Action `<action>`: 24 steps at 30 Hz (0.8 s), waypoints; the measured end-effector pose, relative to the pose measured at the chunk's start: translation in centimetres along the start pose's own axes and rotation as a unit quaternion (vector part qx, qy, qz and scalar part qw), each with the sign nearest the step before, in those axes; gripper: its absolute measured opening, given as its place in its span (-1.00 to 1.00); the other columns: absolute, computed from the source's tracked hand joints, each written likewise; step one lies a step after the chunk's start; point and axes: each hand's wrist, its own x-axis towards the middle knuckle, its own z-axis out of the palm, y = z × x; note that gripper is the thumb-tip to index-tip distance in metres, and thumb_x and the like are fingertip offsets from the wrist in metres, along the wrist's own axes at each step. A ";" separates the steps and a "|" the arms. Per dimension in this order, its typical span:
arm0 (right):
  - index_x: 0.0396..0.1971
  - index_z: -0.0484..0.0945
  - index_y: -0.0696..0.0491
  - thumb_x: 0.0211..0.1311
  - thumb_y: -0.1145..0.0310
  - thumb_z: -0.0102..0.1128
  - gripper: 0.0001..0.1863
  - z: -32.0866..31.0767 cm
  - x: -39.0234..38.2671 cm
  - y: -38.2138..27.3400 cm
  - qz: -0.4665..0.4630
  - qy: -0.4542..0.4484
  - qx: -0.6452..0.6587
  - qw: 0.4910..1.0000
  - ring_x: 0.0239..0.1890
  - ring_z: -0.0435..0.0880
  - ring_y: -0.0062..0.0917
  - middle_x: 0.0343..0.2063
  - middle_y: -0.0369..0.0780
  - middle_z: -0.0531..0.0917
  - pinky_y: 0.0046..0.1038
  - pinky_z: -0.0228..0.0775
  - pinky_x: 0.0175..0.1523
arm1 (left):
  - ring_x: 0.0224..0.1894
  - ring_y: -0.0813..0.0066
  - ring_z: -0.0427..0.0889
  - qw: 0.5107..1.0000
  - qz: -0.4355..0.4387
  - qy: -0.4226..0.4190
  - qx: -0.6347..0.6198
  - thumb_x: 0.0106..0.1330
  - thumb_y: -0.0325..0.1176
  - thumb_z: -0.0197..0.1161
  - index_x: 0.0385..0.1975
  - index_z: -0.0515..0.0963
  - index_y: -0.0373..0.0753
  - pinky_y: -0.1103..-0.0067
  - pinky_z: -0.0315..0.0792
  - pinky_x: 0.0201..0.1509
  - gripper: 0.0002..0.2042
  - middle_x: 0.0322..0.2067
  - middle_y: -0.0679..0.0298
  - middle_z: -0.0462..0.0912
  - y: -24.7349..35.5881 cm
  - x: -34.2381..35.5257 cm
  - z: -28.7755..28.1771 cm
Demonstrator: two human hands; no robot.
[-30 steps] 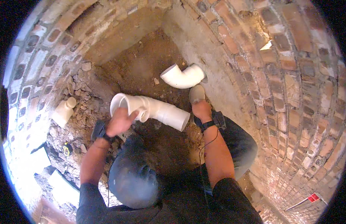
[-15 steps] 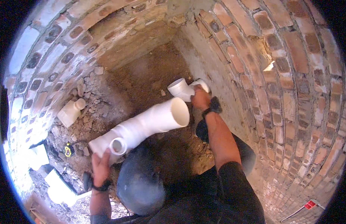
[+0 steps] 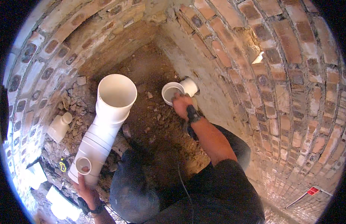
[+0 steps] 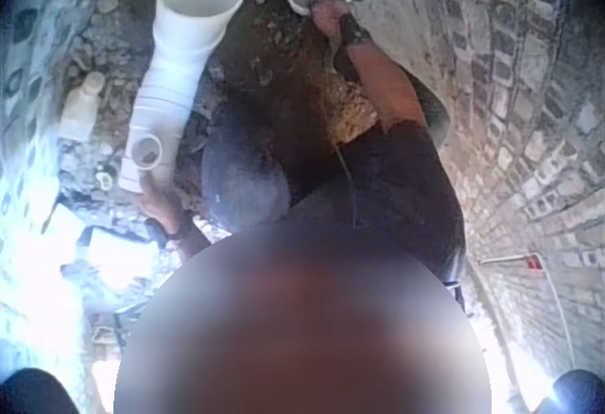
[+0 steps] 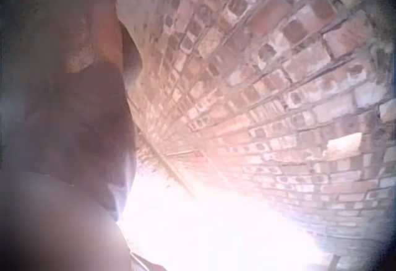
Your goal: The person applies adhesive using an applicator to the inside of large PVC pipe fittings and the exterior of a pipe segment before joining them together and fitting the assembly into a brick-lined trench.
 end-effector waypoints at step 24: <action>-0.36 0.63 0.02 0.10 0.33 0.13 -0.84 3.8 1.0 -1.7 -0.023 0.032 -0.020 0.999 -0.32 0.73 -0.22 -0.41 -0.17 0.72 -0.18 0.54 -0.22 | -0.01 0.16 0.56 0.983 -0.121 0.011 -0.139 0.49 -0.24 0.12 0.11 0.47 -0.41 0.33 0.47 0.06 -0.63 -0.08 -0.02 0.43 2.5 -0.8 0.6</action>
